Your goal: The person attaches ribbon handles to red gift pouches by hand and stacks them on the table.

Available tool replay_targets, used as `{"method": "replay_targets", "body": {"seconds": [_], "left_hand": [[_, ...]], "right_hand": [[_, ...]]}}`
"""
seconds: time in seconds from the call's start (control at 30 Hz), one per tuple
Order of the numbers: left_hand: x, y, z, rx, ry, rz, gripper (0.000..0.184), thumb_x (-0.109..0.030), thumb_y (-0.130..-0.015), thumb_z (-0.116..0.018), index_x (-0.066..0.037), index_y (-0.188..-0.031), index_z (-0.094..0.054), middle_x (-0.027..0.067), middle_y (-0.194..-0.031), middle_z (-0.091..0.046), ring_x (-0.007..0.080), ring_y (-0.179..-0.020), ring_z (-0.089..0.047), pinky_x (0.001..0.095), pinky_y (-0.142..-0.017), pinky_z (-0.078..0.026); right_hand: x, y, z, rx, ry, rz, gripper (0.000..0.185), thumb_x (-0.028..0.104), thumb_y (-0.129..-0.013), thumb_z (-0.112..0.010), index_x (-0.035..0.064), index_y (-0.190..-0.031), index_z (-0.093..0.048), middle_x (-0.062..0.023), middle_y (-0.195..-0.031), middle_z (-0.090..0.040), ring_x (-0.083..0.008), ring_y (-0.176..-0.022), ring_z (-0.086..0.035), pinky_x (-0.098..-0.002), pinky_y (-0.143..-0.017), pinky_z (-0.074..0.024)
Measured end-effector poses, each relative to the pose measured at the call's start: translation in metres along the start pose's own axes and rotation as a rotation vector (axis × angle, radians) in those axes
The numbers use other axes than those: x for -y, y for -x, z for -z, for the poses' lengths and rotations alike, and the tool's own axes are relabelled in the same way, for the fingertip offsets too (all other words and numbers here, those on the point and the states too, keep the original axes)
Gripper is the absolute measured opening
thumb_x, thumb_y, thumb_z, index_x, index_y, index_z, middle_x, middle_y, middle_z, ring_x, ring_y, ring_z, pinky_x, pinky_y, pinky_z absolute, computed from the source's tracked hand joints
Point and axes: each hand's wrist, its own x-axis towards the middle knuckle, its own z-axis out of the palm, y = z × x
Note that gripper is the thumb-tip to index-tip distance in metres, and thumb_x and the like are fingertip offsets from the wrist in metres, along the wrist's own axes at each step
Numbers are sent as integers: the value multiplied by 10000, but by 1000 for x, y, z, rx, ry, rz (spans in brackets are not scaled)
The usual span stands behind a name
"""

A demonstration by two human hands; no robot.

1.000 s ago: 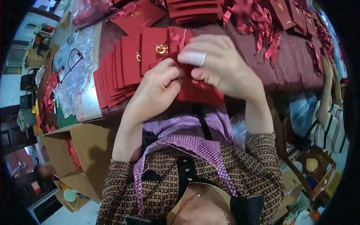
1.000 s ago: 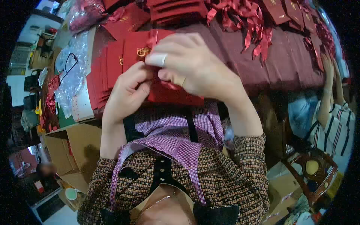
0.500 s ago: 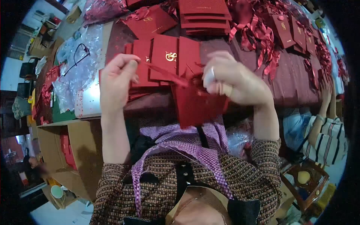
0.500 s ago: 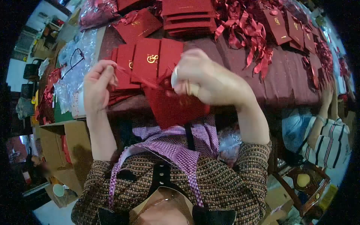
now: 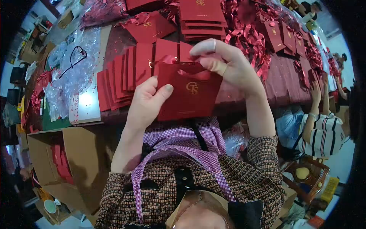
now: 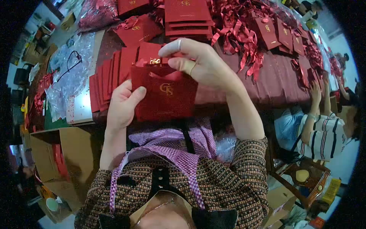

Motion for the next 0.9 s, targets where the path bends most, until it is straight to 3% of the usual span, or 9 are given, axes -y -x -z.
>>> {"method": "replay_targets", "body": {"seconds": [0.23, 0.43, 0.57, 0.63, 0.67, 0.7, 0.77, 0.83, 0.9], "left_hand": [[-8, 20, 1, -44, -127, -120, 222, -112, -947, -579, 34, -1114, -588, 21, -953, -651, 71, -856, -564, 235, -770, -466], [-7, 32, 4, 13, -183, -186, 245, -76, -950, -561, 42, -1164, -577, 42, -1048, -647, 92, -921, -570, 241, -839, -453], [-2, 34, 4, -2, -138, -220, 256, 0, -925, -566, 21, -1180, -584, 38, -1067, -641, 96, -942, -578, 244, -854, -461], [-2, 31, -6, -79, -209, -188, 243, -9, -919, -580, 24, -1159, -597, 47, -1063, -647, 106, -946, -584, 251, -864, -464], [6, 25, -4, -63, -226, -262, 236, -10, -918, -583, 26, -1150, -606, 57, -1067, -651, 111, -955, -586, 253, -866, -466], [5, 24, -11, -77, -218, -194, 238, -4, -915, -583, 28, -1149, -609, 70, -1071, -657, 120, -976, -592, 258, -874, -471], [16, 13, -10, -59, -153, -129, 256, 18, -910, -576, 41, -1163, -598, 92, -1091, -651, 146, -1007, -597, 275, -897, -477], [27, -2, -8, -1, -172, -95, 288, -17, -928, -567, 31, -1212, -576, 113, -1137, -636, 175, -1021, -604, 313, -909, -484], [28, -3, -15, 50, -171, -69, 289, -23, -928, -570, 32, -1212, -576, 113, -1141, -635, 175, -1023, -603, 314, -910, -483]], "right_hand": [[14, -1, 5, 290, 302, -42, 268, 83, -859, -641, 4, -1115, -627, -76, -1018, -667, -165, -967, -617, -291, -856, -481], [33, 13, -9, 185, 328, -24, 256, 53, -805, -686, 9, -1045, -607, -64, -909, -648, -144, -856, -610, -288, -774, -499], [35, 25, -4, 233, 399, 223, 188, 2, -795, -655, 15, -976, -608, -73, -942, -607, -190, -877, -614, -304, -785, -495], [20, 29, 0, 240, 393, 420, 204, 72, -820, -649, 22, -1016, -625, -87, -978, -627, -222, -941, -608, -336, -843, -482], [13, 35, 2, 197, 386, 351, 242, 110, -803, -668, 46, -1035, -644, -126, -957, -664, -277, -919, -635, -353, -805, -493], [3, 38, 1, 221, 392, 237, 265, 129, -797, -679, 37, -1043, -640, -134, -941, -667, -282, -904, -642, -345, -784, -493], [-11, 40, 7, 157, 447, 337, 264, 132, -791, -686, 24, -1026, -636, -137, -901, -665, -288, -862, -640, -352, -764, -487], [9, 54, 32, 299, 237, 94, 205, 147, -836, -652, -7, -971, -661, -173, -960, -611, -310, -895, -597, -378, -799, -469], [8, 61, 32, 262, 221, 56, 141, 97, -838, -608, -18, -909, -650, -162, -901, -612, -292, -825, -592, -369, -750, -466]]}}
